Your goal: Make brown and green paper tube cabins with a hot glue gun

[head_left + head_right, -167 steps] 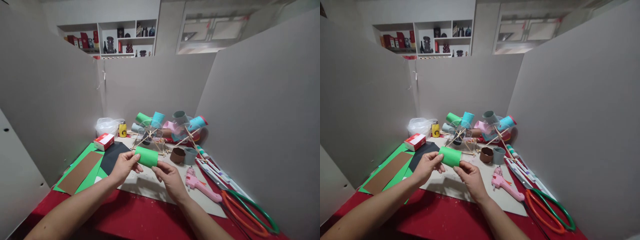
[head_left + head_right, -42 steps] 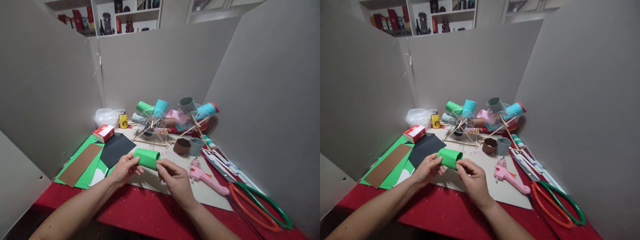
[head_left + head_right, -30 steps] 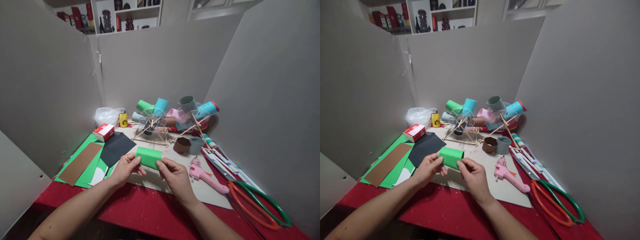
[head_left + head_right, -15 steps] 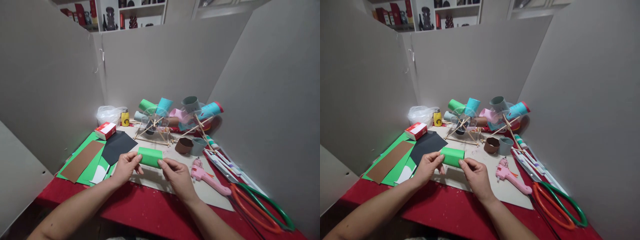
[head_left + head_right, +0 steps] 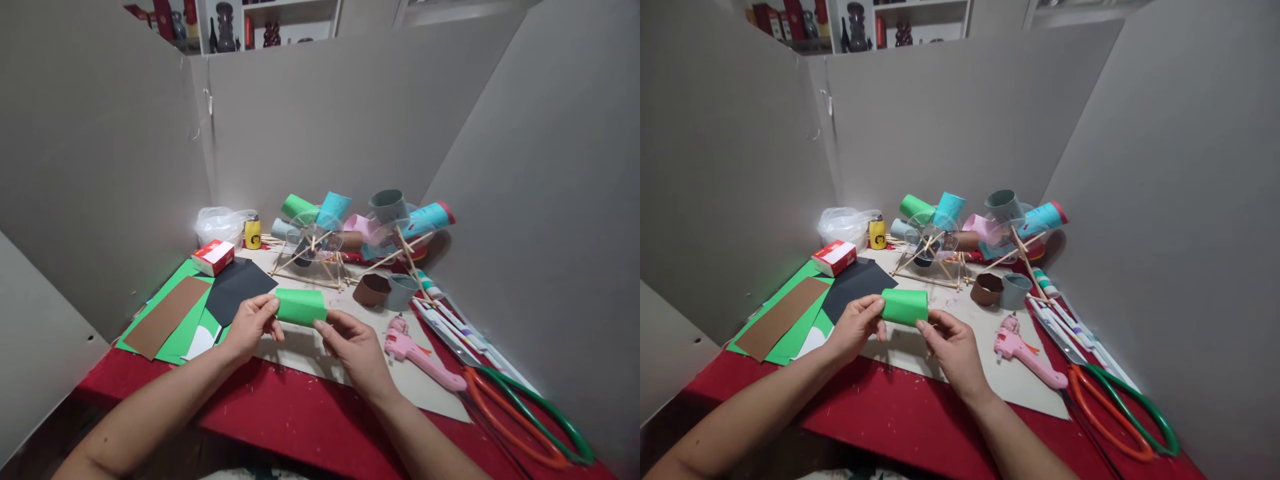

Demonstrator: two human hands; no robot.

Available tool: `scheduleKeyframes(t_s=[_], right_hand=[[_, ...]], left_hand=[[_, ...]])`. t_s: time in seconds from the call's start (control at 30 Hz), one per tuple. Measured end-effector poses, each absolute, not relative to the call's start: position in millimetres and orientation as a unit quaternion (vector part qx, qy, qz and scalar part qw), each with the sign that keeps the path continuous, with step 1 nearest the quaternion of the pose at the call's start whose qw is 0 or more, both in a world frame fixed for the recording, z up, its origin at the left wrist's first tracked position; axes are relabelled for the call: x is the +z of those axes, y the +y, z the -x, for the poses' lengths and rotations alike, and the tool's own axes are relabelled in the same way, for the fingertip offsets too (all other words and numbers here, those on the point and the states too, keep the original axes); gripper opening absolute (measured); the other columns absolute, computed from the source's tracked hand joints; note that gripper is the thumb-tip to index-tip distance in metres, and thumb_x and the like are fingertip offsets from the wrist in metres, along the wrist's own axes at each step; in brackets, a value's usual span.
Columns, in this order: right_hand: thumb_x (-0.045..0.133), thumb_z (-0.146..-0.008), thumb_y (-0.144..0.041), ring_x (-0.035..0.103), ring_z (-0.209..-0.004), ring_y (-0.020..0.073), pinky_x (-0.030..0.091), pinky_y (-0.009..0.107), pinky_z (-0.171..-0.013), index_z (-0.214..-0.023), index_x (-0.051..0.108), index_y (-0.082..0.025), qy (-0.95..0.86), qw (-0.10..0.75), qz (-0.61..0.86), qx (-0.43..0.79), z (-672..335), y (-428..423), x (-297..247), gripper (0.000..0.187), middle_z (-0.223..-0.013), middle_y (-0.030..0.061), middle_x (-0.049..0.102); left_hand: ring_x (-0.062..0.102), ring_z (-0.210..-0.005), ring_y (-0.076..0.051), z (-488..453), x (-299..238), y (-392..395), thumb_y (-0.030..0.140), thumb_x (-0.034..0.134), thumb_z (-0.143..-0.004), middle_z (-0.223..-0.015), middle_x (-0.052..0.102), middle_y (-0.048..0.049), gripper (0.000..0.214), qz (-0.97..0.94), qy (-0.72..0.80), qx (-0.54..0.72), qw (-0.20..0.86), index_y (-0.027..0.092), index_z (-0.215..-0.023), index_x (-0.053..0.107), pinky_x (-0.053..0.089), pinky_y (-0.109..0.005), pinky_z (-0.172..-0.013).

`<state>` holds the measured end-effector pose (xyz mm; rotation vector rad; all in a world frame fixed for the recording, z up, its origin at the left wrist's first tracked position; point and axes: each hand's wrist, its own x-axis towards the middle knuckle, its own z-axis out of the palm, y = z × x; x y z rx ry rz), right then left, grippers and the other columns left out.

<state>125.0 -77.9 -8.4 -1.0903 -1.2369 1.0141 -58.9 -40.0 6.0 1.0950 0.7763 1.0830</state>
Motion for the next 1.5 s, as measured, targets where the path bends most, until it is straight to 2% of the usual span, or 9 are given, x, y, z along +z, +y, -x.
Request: scheduleKeyframes(t_s=[0.13,0.3,0.47,0.57,0.73,0.97,1.2,1.37,1.5], right_hand=[[0.073,-0.072,-0.044,0.040,-0.044,0.0097,0.031,0.023,-0.044,-0.077,0.070,-0.017,-0.535,0.564,0.472,0.415,-125,-79,-7,0.028,-0.048,-0.0046,0.049],[0.067,-0.077,-0.046,0.041,-0.046,0.0107,0.032,0.024,-0.047,-0.067,0.066,-0.017,-0.582,0.517,0.468,0.418,-123,-81,-2,0.032,-0.048,-0.0036,0.048],[0.060,-0.082,-0.049,0.038,-0.045,0.0094,0.027,0.023,-0.046,-0.063,0.059,-0.017,-0.584,0.499,0.465,0.441,-128,-77,-9,0.037,-0.047,-0.0034,0.051],[0.059,-0.083,-0.049,0.035,-0.043,0.0086,0.025,0.023,-0.045,-0.068,0.060,-0.016,-0.561,0.503,0.460,0.469,-131,-74,-13,0.036,-0.046,-0.0043,0.051],[0.059,-0.083,-0.044,0.037,-0.043,0.0079,0.027,0.022,-0.046,-0.062,0.055,-0.017,-0.537,0.504,0.433,0.519,-133,-74,-11,0.035,-0.046,-0.0031,0.053],[0.059,-0.083,-0.047,0.040,-0.041,0.0071,0.029,0.020,-0.044,-0.070,0.060,-0.017,-0.505,0.512,0.404,0.565,-132,-73,-8,0.033,-0.046,-0.0031,0.055],[0.058,-0.085,-0.051,0.049,-0.047,0.0097,0.037,0.022,-0.048,-0.068,0.061,-0.016,-0.512,0.533,0.391,0.549,-132,-75,-9,0.039,-0.054,0.0005,0.062],[0.066,-0.082,-0.046,0.045,-0.046,0.0082,0.035,0.021,-0.048,-0.066,0.062,-0.016,-0.528,0.536,0.427,0.502,-133,-76,-11,0.034,-0.051,-0.0021,0.058],[0.064,-0.084,-0.045,0.038,-0.043,0.0068,0.029,0.021,-0.047,-0.063,0.058,-0.017,-0.524,0.551,0.437,0.480,-135,-75,-12,0.036,-0.044,-0.0051,0.051]], left_hand=[[0.049,-0.035,-0.005,63,9,-34,0.045,0.074,-0.070,-0.050,0.056,0.0054,0.036,-0.431,0.336,0.494,0.676,0.014,-0.079,0.059,0.032,-0.015,-0.038],[0.041,-0.035,-0.002,69,20,-32,0.040,0.077,-0.067,-0.048,0.045,0.0094,0.034,-0.422,0.322,0.489,0.692,0.016,-0.071,0.052,0.030,-0.014,-0.038],[0.040,-0.035,-0.002,70,23,-36,0.036,0.077,-0.068,-0.049,0.048,0.0071,0.031,-0.452,0.319,0.466,0.691,0.014,-0.069,0.057,0.025,-0.015,-0.037],[0.044,-0.038,-0.003,70,23,-39,0.038,0.075,-0.072,-0.048,0.050,0.0056,0.029,-0.525,0.338,0.456,0.635,0.012,-0.073,0.062,0.027,-0.016,-0.040],[0.047,-0.037,-0.006,71,23,-41,0.043,0.070,-0.076,-0.046,0.054,0.0048,0.031,-0.597,0.354,0.430,0.577,0.013,-0.079,0.060,0.030,-0.017,-0.042],[0.052,-0.037,-0.009,77,22,-33,0.045,0.066,-0.079,-0.044,0.058,0.0048,0.033,-0.628,0.341,0.371,0.593,0.017,-0.087,0.052,0.033,-0.016,-0.041],[0.054,-0.039,-0.009,76,19,-32,0.045,0.064,-0.082,-0.047,0.062,0.0029,0.032,-0.646,0.342,0.378,0.569,0.016,-0.088,0.053,0.038,-0.016,-0.045],[0.058,-0.043,-0.009,75,21,-35,0.042,0.066,-0.081,-0.053,0.065,0.0000,0.031,-0.641,0.331,0.370,0.586,0.014,-0.091,0.057,0.042,-0.016,-0.047],[0.065,-0.052,-0.014,79,24,-31,0.034,0.072,-0.076,-0.070,0.069,-0.0032,0.041,-0.621,0.298,0.340,0.641,0.014,-0.110,0.060,0.050,-0.021,-0.050]])
